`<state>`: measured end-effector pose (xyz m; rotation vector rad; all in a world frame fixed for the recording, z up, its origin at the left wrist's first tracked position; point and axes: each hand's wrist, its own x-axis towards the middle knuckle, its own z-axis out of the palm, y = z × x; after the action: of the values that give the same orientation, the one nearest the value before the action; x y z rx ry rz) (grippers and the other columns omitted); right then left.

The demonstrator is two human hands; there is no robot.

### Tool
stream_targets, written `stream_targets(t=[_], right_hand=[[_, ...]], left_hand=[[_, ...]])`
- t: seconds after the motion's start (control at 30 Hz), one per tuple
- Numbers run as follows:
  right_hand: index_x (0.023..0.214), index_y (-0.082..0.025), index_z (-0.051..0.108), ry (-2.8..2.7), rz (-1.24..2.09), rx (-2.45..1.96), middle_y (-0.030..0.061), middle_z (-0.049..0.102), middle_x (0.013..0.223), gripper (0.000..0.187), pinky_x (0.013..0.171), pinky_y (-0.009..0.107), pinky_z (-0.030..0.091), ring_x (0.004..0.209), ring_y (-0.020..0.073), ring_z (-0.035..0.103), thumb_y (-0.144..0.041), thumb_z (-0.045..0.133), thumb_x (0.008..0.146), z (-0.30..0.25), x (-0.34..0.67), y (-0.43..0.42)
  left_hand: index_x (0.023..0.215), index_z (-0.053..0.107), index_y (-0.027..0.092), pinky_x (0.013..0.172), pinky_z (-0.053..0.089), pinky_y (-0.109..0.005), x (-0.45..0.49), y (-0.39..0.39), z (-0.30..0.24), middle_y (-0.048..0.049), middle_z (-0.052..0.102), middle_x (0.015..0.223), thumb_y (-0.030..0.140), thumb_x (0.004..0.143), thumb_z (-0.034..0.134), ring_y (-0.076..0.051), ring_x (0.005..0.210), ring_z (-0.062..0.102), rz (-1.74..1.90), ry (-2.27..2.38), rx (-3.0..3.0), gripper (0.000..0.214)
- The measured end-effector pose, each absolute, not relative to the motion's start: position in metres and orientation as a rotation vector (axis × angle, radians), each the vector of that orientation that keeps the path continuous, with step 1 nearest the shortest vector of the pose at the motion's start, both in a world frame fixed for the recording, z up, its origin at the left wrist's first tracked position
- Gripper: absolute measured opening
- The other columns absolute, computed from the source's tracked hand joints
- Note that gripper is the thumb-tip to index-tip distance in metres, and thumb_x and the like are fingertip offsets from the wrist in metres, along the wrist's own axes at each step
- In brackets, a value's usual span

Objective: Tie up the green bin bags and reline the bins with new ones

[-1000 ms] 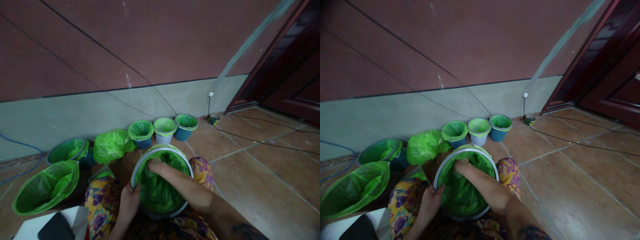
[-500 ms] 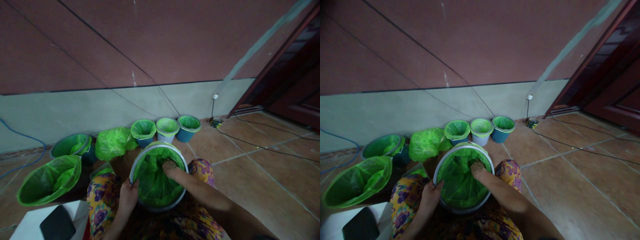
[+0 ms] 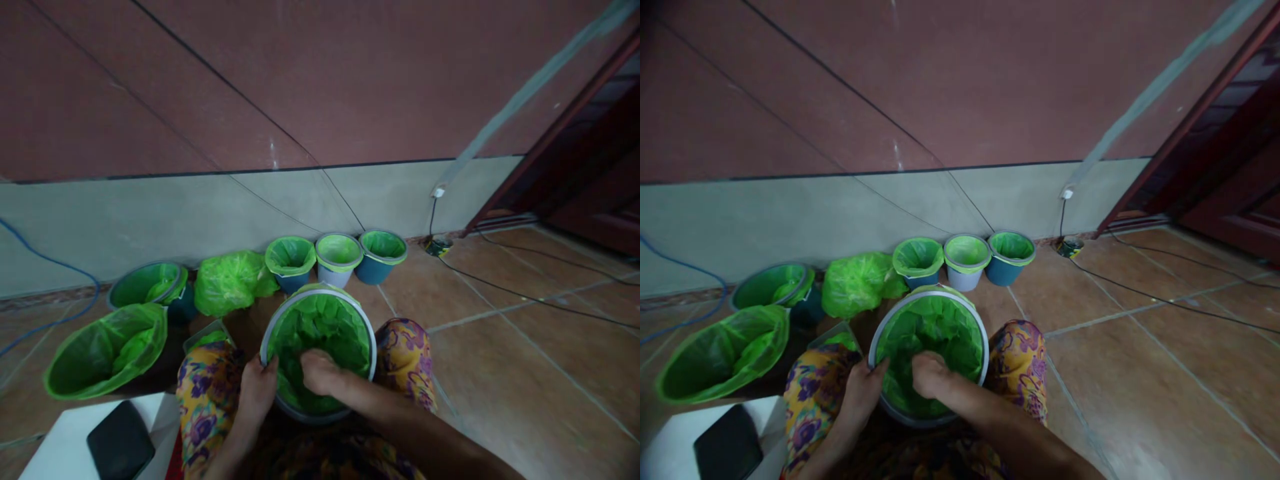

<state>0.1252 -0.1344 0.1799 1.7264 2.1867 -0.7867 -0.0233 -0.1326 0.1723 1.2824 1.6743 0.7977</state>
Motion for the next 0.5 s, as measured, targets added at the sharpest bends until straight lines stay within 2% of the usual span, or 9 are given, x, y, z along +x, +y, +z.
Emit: stream_targets(t=[0.07, 0.17, 0.27, 0.37, 0.43, 0.5], right_hand=[[0.116, -0.016, 0.068, 2.350, -0.780, 1.925, 0.0091, 0.074, 0.107, 0.038, 0.087, 0.025, 0.053, 0.100, 0.0218, 0.069, -0.009, 0.050, 0.083, 0.184, 0.143, -0.132], [0.121, -0.018, 0.064, 2.643, -0.637, 2.237, 0.0076, 0.069, 0.119, 0.038, 0.101, 0.023, 0.044, 0.111, 0.0157, 0.063, -0.013, 0.038, 0.093, 0.194, 0.173, -0.130], [0.127, -0.016, 0.058, 2.688, -0.220, 2.500, 0.0114, 0.060, 0.132, 0.038, 0.109, 0.033, 0.037, 0.123, 0.0201, 0.052, -0.023, 0.039, 0.095, 0.207, 0.202, -0.127], [0.140, -0.010, 0.046, 2.446, 0.006, 2.683, 0.0176, 0.051, 0.140, 0.055, 0.107, 0.041, 0.037, 0.127, 0.0293, 0.046, -0.036, 0.050, 0.092, 0.218, 0.227, -0.119], [0.140, -0.009, 0.045, 2.295, -0.116, 2.690, 0.0186, 0.057, 0.133, 0.057, 0.101, 0.039, 0.041, 0.121, 0.0295, 0.052, -0.038, 0.052, 0.091, 0.220, 0.239, -0.112], [0.131, -0.011, 0.054, 2.210, -0.408, 2.588, 0.0153, 0.067, 0.116, 0.044, 0.091, 0.031, 0.045, 0.108, 0.0252, 0.061, -0.035, 0.047, 0.094, 0.217, 0.245, -0.106]], left_hand=[[0.072, 0.065, 0.014, 0.051, 0.047, -0.026, -0.025, -0.134, 0.170, -0.0056, 0.068, 0.063, 0.036, 0.069, 0.057, -0.020, 0.059, 0.064, 0.816, 1.684, 1.228, 0.023], [0.068, 0.065, 0.013, 0.050, 0.045, -0.026, -0.028, -0.132, 0.166, -0.0044, 0.065, 0.059, 0.035, 0.067, 0.057, -0.019, 0.055, 0.061, 0.854, 1.672, 1.150, 0.023], [0.069, 0.067, 0.012, 0.054, 0.048, -0.027, -0.033, -0.124, 0.165, -0.0045, 0.066, 0.059, 0.036, 0.065, 0.060, -0.020, 0.057, 0.063, 0.892, 1.615, 1.064, 0.026], [0.067, 0.067, 0.012, 0.054, 0.048, -0.028, -0.039, -0.113, 0.171, -0.0044, 0.066, 0.057, 0.037, 0.063, 0.065, -0.021, 0.058, 0.065, 0.843, 1.645, 1.072, 0.026], [0.066, 0.067, 0.012, 0.054, 0.048, -0.028, -0.042, -0.105, 0.180, -0.0041, 0.066, 0.056, 0.038, 0.062, 0.067, -0.022, 0.058, 0.065, 0.793, 1.644, 1.129, 0.026], [0.067, 0.068, 0.011, 0.053, 0.048, -0.028, -0.043, -0.095, 0.188, -0.0040, 0.065, 0.054, 0.039, 0.063, 0.069, -0.022, 0.058, 0.066, 0.769, 1.640, 1.201, 0.028]])
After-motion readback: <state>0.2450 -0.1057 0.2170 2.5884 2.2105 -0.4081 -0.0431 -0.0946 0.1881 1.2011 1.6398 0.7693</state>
